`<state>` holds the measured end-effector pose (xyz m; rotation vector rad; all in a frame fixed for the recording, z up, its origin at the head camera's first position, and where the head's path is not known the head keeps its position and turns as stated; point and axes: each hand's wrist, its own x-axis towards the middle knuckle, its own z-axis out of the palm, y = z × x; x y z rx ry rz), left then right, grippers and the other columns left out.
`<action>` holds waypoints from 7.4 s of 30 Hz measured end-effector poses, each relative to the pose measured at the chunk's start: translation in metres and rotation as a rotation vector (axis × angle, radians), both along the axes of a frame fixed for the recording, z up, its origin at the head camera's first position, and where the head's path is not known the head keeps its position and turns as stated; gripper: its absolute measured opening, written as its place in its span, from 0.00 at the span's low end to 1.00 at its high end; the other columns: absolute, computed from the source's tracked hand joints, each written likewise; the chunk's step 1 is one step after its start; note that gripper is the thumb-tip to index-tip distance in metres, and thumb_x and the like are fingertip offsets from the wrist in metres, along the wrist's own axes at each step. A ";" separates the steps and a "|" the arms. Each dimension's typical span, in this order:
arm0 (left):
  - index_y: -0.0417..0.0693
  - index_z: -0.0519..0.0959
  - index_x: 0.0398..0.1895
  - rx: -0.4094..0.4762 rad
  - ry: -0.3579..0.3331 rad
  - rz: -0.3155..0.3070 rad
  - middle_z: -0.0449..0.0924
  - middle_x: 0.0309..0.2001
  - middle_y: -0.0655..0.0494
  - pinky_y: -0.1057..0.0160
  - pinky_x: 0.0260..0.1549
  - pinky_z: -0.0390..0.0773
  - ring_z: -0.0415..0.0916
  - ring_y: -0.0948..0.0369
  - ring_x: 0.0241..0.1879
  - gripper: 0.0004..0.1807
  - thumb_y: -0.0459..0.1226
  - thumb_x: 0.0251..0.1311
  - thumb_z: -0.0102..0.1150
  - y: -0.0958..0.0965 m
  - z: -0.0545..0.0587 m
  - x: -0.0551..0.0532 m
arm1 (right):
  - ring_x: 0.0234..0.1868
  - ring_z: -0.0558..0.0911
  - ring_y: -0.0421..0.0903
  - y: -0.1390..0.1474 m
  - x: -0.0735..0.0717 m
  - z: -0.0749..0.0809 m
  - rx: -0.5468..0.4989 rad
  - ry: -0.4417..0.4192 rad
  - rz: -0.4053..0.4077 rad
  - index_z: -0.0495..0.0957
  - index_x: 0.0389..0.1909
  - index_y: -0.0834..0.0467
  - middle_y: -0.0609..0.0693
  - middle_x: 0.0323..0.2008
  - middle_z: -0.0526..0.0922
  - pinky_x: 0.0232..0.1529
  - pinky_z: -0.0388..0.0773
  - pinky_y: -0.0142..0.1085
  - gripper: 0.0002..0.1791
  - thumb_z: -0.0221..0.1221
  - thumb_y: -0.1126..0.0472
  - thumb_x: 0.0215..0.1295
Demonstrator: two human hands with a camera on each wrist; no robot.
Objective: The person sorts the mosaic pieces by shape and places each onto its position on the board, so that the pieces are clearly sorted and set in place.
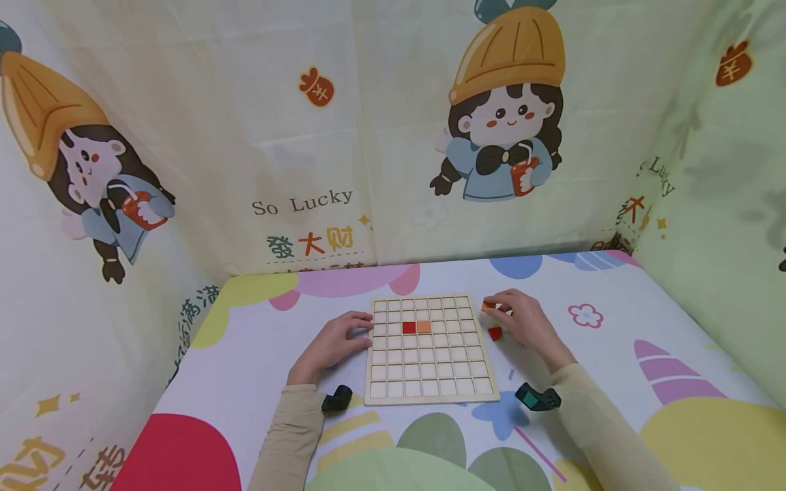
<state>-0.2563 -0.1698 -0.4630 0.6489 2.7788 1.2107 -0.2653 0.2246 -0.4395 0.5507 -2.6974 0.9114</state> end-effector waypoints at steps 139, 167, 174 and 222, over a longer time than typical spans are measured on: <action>0.45 0.83 0.51 -0.035 0.050 -0.020 0.76 0.59 0.57 0.51 0.65 0.65 0.68 0.54 0.64 0.18 0.39 0.57 0.70 -0.003 -0.002 -0.002 | 0.44 0.80 0.47 0.008 0.031 -0.006 -0.090 -0.243 -0.039 0.82 0.52 0.55 0.50 0.47 0.83 0.47 0.78 0.43 0.17 0.65 0.55 0.64; 0.45 0.83 0.51 -0.014 0.015 -0.011 0.76 0.59 0.57 0.51 0.66 0.65 0.68 0.54 0.64 0.18 0.39 0.57 0.70 -0.001 -0.001 0.000 | 0.48 0.76 0.54 0.077 0.041 -0.001 -0.032 -0.440 -0.127 0.80 0.54 0.62 0.58 0.49 0.81 0.45 0.79 0.44 0.24 0.62 0.48 0.66; 0.46 0.83 0.51 -0.012 0.014 -0.009 0.76 0.59 0.59 0.51 0.65 0.65 0.68 0.54 0.64 0.18 0.39 0.57 0.69 0.000 -0.001 0.000 | 0.49 0.77 0.55 0.073 0.035 -0.006 -0.029 -0.421 -0.141 0.78 0.56 0.63 0.60 0.50 0.81 0.50 0.78 0.50 0.26 0.63 0.49 0.65; 0.45 0.83 0.52 -0.024 0.023 -0.013 0.76 0.60 0.58 0.52 0.65 0.65 0.68 0.54 0.64 0.19 0.39 0.57 0.69 -0.001 -0.001 -0.001 | 0.39 0.75 0.44 0.068 0.038 -0.010 0.066 -0.231 0.049 0.84 0.47 0.56 0.46 0.39 0.80 0.40 0.78 0.35 0.15 0.69 0.59 0.58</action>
